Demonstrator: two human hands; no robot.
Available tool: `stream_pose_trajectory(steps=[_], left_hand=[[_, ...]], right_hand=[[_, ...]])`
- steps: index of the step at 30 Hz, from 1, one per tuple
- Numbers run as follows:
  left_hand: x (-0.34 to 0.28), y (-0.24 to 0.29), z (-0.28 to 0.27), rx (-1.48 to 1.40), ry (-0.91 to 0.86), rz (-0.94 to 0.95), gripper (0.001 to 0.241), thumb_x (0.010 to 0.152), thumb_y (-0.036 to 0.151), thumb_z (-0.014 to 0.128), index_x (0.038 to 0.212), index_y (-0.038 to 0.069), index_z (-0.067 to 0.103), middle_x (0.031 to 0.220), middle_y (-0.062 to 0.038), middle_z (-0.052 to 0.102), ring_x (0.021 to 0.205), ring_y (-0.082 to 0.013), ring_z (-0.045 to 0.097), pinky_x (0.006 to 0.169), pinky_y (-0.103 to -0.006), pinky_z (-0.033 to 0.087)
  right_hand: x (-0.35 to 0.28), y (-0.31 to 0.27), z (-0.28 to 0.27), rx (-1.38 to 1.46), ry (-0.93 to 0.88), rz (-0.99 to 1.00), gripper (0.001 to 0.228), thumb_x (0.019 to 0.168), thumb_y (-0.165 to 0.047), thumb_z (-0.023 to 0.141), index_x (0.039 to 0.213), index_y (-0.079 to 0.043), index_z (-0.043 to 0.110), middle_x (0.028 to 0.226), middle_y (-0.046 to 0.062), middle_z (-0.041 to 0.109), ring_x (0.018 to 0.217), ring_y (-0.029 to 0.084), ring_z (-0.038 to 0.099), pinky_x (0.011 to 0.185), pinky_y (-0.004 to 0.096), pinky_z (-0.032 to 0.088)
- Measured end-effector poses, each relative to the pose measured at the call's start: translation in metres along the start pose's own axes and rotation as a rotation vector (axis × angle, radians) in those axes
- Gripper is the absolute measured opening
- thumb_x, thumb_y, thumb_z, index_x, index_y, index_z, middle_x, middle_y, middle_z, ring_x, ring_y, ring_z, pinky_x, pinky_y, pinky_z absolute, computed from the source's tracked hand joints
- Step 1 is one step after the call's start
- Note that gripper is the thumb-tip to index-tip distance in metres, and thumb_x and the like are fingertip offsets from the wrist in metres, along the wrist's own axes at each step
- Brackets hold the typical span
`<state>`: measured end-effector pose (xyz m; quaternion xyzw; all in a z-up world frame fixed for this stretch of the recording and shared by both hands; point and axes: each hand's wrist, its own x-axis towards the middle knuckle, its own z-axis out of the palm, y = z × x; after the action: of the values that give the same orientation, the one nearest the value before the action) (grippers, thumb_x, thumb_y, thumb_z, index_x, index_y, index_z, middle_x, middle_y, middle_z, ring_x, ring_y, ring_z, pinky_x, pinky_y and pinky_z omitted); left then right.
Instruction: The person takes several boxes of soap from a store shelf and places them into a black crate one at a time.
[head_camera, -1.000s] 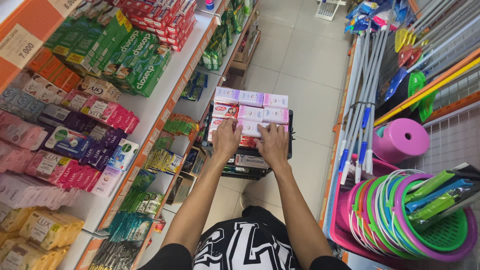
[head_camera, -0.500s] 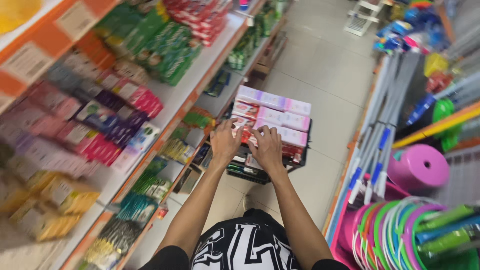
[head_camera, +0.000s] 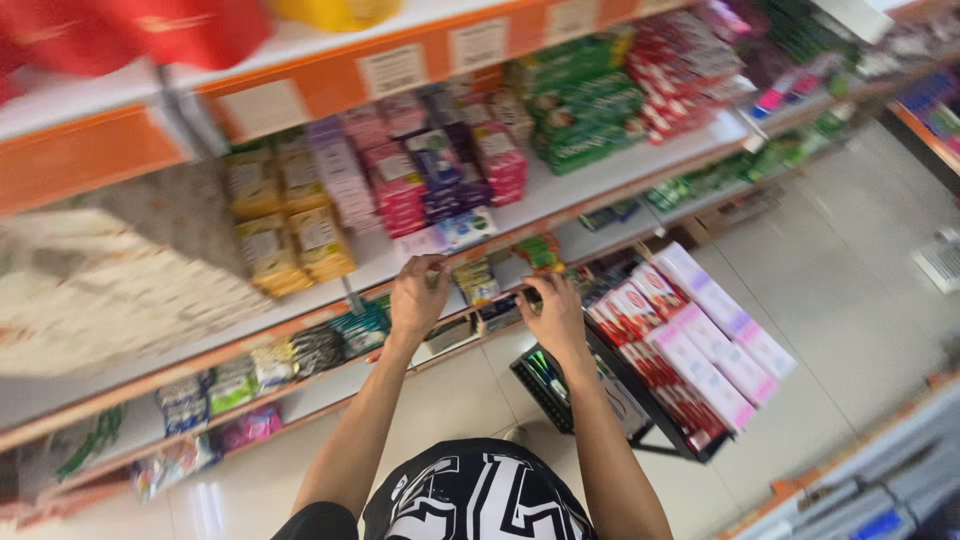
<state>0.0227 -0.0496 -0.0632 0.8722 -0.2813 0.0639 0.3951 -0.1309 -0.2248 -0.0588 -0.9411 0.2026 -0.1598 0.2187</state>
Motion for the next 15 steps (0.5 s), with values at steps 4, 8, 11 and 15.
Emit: stream_pose_trajectory(steps=[4,8,11,15], left_hand=[[-0.014,-0.038,-0.045,-0.051,0.064,-0.131,0.018,0.089,0.017,0.062,0.106,0.011,0.064,0.086,-0.005,0.064,0.073,-0.0241,0.068,0.065,-0.0361,0.055],[-0.027,-0.071,-0.038,-0.042,0.146,-0.145,0.025,0.082,0.017,0.066,0.107,0.012,0.064,0.085,-0.006,0.065,0.071,-0.0272,0.068,0.061,-0.0399,0.055],[-0.026,-0.074,-0.034,-0.118,0.176,-0.166,0.029,0.079,0.013,0.067,0.107,0.010,0.066,0.082,-0.008,0.068,0.069,-0.0277,0.069,0.059,-0.0387,0.055],[-0.021,-0.056,-0.035,-0.142,0.054,-0.226,0.042,0.079,0.016,0.065,0.120,0.006,0.060,0.083,-0.010,0.071,0.075,-0.0318,0.069,0.064,-0.0438,0.055]], right_hand=[[0.021,-0.022,0.020,0.157,-0.052,-0.029,0.028,0.086,-0.028,0.067,0.110,-0.015,0.066,0.102,0.010,0.060,0.094,0.030,0.061,0.079,0.040,0.050],[0.035,-0.052,0.041,0.175,-0.039,-0.170,0.034,0.079,-0.023,0.071,0.109,-0.008,0.066,0.107,0.023,0.059,0.104,0.043,0.058,0.084,0.049,0.049],[0.050,-0.067,0.057,0.163,-0.078,-0.221,0.038,0.077,-0.024,0.072,0.113,-0.015,0.064,0.111,0.018,0.061,0.106,0.038,0.059,0.088,0.046,0.048],[0.059,-0.100,0.048,0.039,-0.179,-0.344,0.047,0.084,-0.020,0.063,0.130,-0.016,0.053,0.096,0.009,0.064,0.097,0.031,0.061,0.077,0.042,0.052]])
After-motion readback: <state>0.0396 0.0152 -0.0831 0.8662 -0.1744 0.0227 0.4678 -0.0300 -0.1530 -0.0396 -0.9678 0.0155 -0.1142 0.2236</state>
